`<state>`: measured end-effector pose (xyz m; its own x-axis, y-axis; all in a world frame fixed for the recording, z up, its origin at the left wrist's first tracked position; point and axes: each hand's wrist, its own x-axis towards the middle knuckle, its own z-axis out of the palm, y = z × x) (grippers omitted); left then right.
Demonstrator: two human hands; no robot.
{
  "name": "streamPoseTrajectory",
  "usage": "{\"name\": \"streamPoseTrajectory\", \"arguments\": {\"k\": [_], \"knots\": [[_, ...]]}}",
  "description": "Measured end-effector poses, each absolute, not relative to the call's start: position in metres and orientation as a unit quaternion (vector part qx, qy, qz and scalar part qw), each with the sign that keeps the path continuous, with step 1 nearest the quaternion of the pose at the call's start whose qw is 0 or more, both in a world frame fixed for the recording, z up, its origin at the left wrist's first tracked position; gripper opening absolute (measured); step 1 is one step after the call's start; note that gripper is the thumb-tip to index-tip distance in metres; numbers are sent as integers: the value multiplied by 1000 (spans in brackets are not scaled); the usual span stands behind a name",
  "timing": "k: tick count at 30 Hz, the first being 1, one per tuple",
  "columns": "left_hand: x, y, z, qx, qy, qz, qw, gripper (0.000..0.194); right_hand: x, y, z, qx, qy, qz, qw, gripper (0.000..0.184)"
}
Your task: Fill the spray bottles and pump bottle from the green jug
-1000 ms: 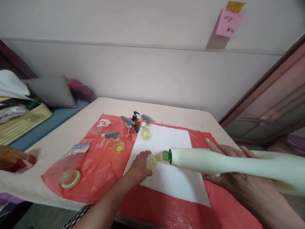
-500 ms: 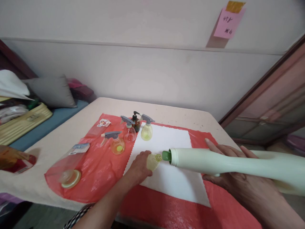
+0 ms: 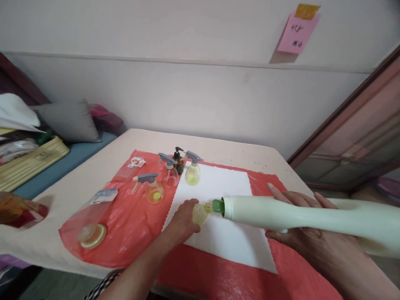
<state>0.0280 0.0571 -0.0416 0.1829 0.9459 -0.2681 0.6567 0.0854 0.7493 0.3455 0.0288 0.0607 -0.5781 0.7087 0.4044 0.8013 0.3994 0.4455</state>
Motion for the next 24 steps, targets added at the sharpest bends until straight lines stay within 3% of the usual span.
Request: {"name": "streamPoseTrajectory", "arguments": {"k": [7,16,24], "knots": [[29,57,-42,653,613,183,406,85,345,28,62,-453,-834,-307,73,62],[29,56,-41,649,606,205,412,83,352,34,56,-449,-839,-296,82,75],[29,56,-30,630,589,248,441,79,342,29,65,-484,-826,-240,158,62]]}}
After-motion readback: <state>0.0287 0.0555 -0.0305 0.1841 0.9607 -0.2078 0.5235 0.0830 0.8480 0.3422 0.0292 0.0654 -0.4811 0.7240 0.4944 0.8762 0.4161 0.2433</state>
